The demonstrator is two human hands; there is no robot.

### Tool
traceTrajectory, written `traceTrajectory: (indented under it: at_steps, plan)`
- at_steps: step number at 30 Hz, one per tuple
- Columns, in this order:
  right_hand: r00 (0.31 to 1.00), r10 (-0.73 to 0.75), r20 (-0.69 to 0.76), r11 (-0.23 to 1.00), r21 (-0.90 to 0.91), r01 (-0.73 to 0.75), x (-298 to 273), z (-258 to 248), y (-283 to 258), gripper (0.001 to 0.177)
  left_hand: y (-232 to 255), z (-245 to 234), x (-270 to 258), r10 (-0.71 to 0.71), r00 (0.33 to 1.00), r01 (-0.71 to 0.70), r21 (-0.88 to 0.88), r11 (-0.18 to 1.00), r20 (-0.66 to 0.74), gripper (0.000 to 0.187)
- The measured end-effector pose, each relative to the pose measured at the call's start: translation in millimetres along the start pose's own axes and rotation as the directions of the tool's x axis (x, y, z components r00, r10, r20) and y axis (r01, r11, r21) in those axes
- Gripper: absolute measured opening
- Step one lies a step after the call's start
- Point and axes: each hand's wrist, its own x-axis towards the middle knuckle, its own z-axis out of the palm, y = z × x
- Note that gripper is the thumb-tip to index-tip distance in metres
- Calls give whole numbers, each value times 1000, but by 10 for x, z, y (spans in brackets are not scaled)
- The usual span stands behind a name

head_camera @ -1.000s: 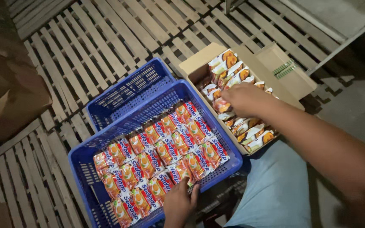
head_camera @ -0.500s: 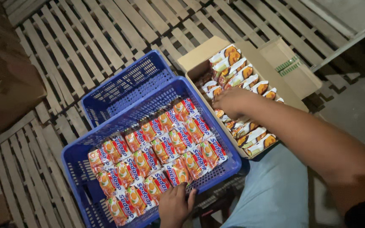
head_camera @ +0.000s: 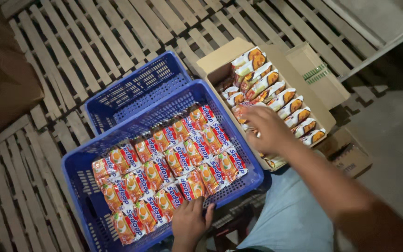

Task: The person transfers individually wrapped snack packets from a blue plastic basket into a cardboard box. They place the packets one by one into the box, arranging them in rows until the box is full.

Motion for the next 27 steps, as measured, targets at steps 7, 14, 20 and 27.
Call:
traceTrajectory:
  at_steps: [7,14,20,27]
  plan:
    - [862,-328,-387,904,136,405,-1002,631,-425,23,62,-27,53,-101,992,102,-10,995,75,43]
    - [894,-368,-254,927,-175,332,-1033,1117,-272,27,120,-111,86,-166,979,184,-170,968,119,49]
    - [929,-284,-238,944,-239,227,-1007,1151,-264,31,-113,-587,426,-336,631,739,-410,535,699,36]
    - [927,-301,-226,921,-319,221,-1039,1172,-176,35,-1289,-668,505,-497,382,924,-323,204,779,34]
